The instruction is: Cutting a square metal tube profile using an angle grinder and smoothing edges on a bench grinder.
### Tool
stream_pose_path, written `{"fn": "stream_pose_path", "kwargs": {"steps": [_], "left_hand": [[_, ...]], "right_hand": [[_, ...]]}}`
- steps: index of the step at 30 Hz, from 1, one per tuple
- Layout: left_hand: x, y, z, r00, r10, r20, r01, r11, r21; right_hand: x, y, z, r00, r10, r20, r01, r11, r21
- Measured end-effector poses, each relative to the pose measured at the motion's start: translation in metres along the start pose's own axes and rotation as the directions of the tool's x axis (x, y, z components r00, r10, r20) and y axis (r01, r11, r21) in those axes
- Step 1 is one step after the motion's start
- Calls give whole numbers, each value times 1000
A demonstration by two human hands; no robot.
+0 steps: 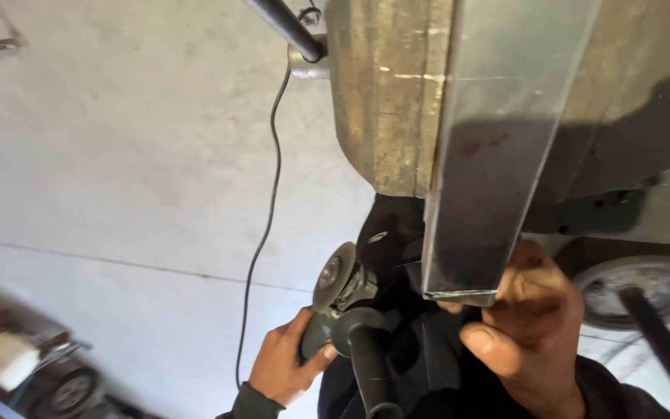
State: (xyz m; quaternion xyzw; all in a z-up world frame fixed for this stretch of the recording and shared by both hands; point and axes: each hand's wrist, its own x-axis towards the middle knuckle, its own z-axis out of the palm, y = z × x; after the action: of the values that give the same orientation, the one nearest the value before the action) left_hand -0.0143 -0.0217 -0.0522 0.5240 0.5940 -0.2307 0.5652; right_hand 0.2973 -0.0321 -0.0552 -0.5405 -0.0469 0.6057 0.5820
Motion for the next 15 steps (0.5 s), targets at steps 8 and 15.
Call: {"fn": "stream_pose_path", "kwargs": {"steps": [8, 15], "left_hand": [[18, -2, -2, 999, 38, 11, -37, 998, -53], [35, -7, -8, 996, -57, 63, 56, 998, 17]], "right_hand": [[-27, -8, -38, 987, -113, -115, 105, 992, -73], [-20, -24, -19, 999, 30, -32, -26, 994, 107]]}}
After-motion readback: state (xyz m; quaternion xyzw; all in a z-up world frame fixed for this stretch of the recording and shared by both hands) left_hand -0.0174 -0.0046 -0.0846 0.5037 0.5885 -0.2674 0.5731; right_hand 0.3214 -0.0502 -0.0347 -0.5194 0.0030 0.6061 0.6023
